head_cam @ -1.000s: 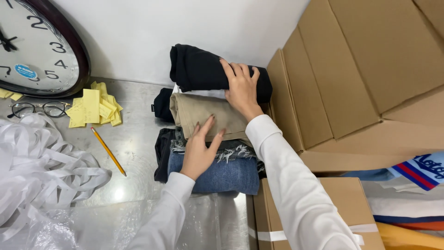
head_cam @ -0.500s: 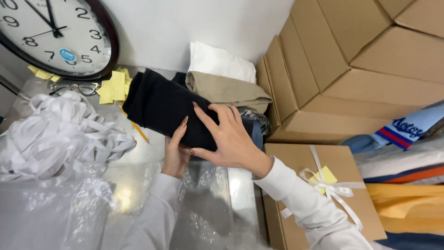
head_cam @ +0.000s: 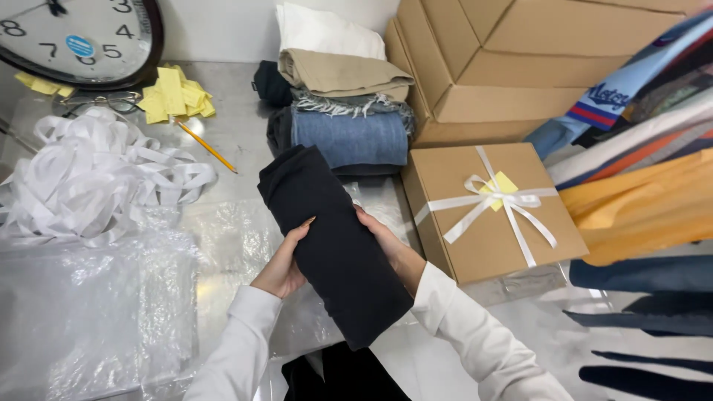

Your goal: Folding a garment, placing it in a plastic bag, putting it in a box, and tying a ribbon around the box.

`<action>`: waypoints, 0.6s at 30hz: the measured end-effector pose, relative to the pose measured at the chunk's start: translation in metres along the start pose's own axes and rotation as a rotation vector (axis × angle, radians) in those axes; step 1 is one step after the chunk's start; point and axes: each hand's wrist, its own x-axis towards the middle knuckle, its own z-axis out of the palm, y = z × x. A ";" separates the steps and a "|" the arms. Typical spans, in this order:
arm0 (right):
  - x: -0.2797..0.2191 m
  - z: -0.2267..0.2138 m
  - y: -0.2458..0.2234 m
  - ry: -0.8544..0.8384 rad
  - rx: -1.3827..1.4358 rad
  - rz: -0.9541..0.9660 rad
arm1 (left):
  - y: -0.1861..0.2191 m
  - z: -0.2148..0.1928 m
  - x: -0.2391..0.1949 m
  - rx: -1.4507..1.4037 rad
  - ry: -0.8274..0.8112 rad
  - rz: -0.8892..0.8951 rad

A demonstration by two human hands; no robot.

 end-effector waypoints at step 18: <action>-0.122 -0.183 -0.017 0.256 -0.232 0.220 | -0.130 0.053 0.094 1.185 0.306 0.377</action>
